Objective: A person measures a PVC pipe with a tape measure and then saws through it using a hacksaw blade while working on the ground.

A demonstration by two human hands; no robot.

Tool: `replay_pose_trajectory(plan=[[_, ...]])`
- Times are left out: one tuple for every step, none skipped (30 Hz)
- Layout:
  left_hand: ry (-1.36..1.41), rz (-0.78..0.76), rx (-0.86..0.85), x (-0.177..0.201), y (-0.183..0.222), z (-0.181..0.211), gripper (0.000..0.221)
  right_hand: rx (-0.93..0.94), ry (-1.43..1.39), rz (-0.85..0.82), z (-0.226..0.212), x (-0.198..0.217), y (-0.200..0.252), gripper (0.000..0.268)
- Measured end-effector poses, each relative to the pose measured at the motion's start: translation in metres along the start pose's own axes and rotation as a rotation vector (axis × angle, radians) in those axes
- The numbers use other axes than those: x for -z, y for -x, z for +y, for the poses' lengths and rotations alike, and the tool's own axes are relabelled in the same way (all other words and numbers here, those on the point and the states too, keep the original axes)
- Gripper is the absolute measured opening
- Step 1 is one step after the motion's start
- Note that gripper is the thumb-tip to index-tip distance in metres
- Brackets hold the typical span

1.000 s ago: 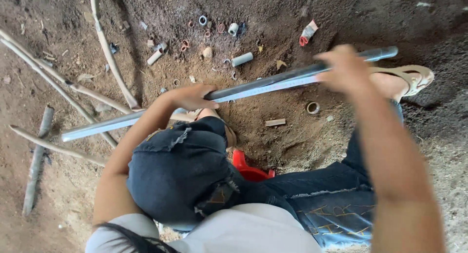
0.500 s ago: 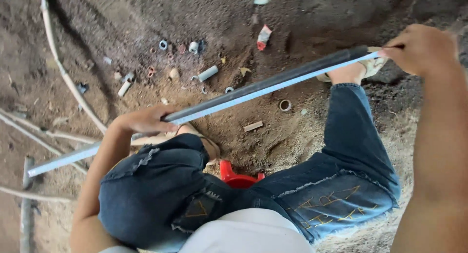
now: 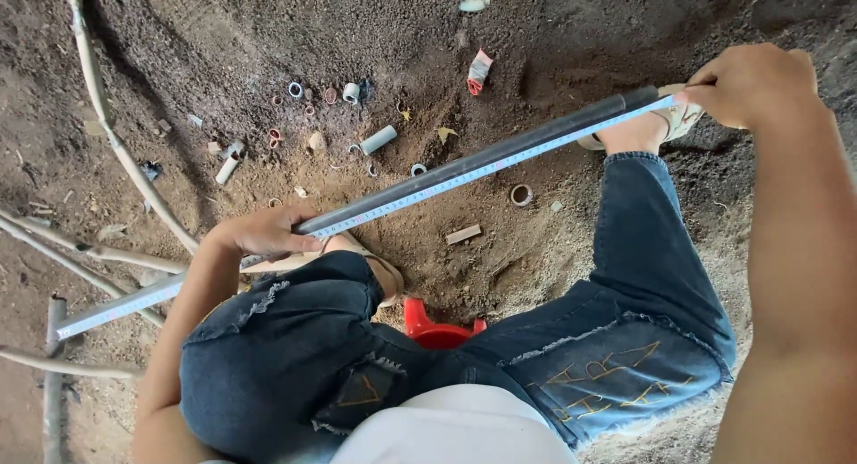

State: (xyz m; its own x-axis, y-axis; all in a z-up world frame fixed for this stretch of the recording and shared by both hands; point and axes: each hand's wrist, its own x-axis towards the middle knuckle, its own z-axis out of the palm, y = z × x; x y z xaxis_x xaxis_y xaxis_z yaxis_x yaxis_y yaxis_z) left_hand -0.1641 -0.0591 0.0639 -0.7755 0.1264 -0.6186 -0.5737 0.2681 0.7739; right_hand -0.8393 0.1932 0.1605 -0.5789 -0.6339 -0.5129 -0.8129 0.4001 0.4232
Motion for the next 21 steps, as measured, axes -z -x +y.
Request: replay_pose_trajectory(plan=[[0.026, -0.010, -0.058, 0.000, -0.001, -0.004, 0.084, -0.014, 0.011, -0.019, -0.002, 0.003, 0.000, 0.046], [0.027, -0.010, -0.058, 0.000, -0.001, -0.003, 0.084, -0.013, 0.012, -0.020, -0.002, 0.004, -0.001, 0.046], [-0.004, -0.006, 0.000, 0.000, -0.001, -0.002, 0.085, -0.024, 0.016, -0.036, -0.002, 0.005, -0.003, 0.047], [-0.036, -0.003, 0.057, 0.000, -0.001, -0.001, 0.087, -0.034, 0.021, -0.052, -0.003, 0.006, -0.004, 0.048], [-0.035, -0.003, 0.058, 0.000, -0.002, -0.002, 0.087, -0.033, 0.021, -0.052, -0.004, 0.006, -0.005, 0.048], [-0.029, -0.007, 0.069, 0.000, -0.002, -0.004, 0.089, -0.046, 0.052, -0.070, -0.005, 0.006, -0.006, 0.048], [-0.023, -0.011, 0.081, 0.000, -0.002, -0.005, 0.090, -0.058, 0.082, -0.087, -0.006, 0.007, -0.007, 0.047], [-0.022, -0.010, 0.081, 0.000, -0.002, -0.004, 0.090, -0.056, 0.082, -0.087, -0.008, 0.011, -0.004, 0.047], [-0.002, -0.018, 0.064, -0.001, -0.002, -0.004, 0.088, -0.059, 0.080, -0.102, -0.010, 0.015, -0.002, 0.045], [0.019, -0.025, 0.047, -0.001, -0.002, -0.004, 0.086, -0.061, 0.077, -0.117, -0.012, 0.019, 0.001, 0.043], [0.019, -0.025, 0.047, -0.002, -0.002, -0.005, 0.086, -0.061, 0.077, -0.117, -0.013, 0.019, 0.000, 0.043], [0.027, -0.026, 0.051, -0.002, -0.002, -0.006, 0.084, -0.065, 0.096, -0.120, -0.013, 0.018, -0.001, 0.043], [0.035, -0.027, 0.055, -0.002, -0.002, -0.008, 0.081, -0.068, 0.114, -0.123, -0.014, 0.018, -0.003, 0.044], [0.035, -0.026, 0.057, -0.004, -0.004, -0.014, 0.081, -0.067, 0.114, -0.123, -0.013, 0.015, -0.003, 0.044], [0.058, -0.029, 0.022, -0.005, -0.005, -0.021, 0.065, -0.062, 0.094, -0.115, -0.013, 0.014, -0.005, 0.043], [0.081, -0.032, -0.012, -0.006, -0.006, -0.028, 0.051, -0.057, 0.075, -0.107, -0.013, 0.012, -0.006, 0.042], [0.083, -0.029, -0.009, -0.006, -0.008, -0.028, 0.051, -0.053, 0.075, -0.105, -0.012, 0.007, -0.008, 0.042], [0.106, -0.035, -0.069, -0.005, -0.009, -0.028, 0.048, -0.055, 0.088, -0.092, -0.011, 0.002, -0.010, 0.043], [0.131, -0.039, -0.129, -0.006, -0.009, -0.028, 0.046, -0.054, 0.103, -0.077, -0.011, -0.002, -0.013, 0.044], [0.136, -0.033, -0.126, -0.003, -0.009, -0.012, 0.046, -0.047, 0.105, -0.075, -0.003, -0.009, -0.016, 0.044], [0.114, -0.003, -0.072, -0.002, -0.005, 0.002, 0.050, -0.025, 0.152, -0.037, 0.000, -0.014, -0.024, 0.043]])
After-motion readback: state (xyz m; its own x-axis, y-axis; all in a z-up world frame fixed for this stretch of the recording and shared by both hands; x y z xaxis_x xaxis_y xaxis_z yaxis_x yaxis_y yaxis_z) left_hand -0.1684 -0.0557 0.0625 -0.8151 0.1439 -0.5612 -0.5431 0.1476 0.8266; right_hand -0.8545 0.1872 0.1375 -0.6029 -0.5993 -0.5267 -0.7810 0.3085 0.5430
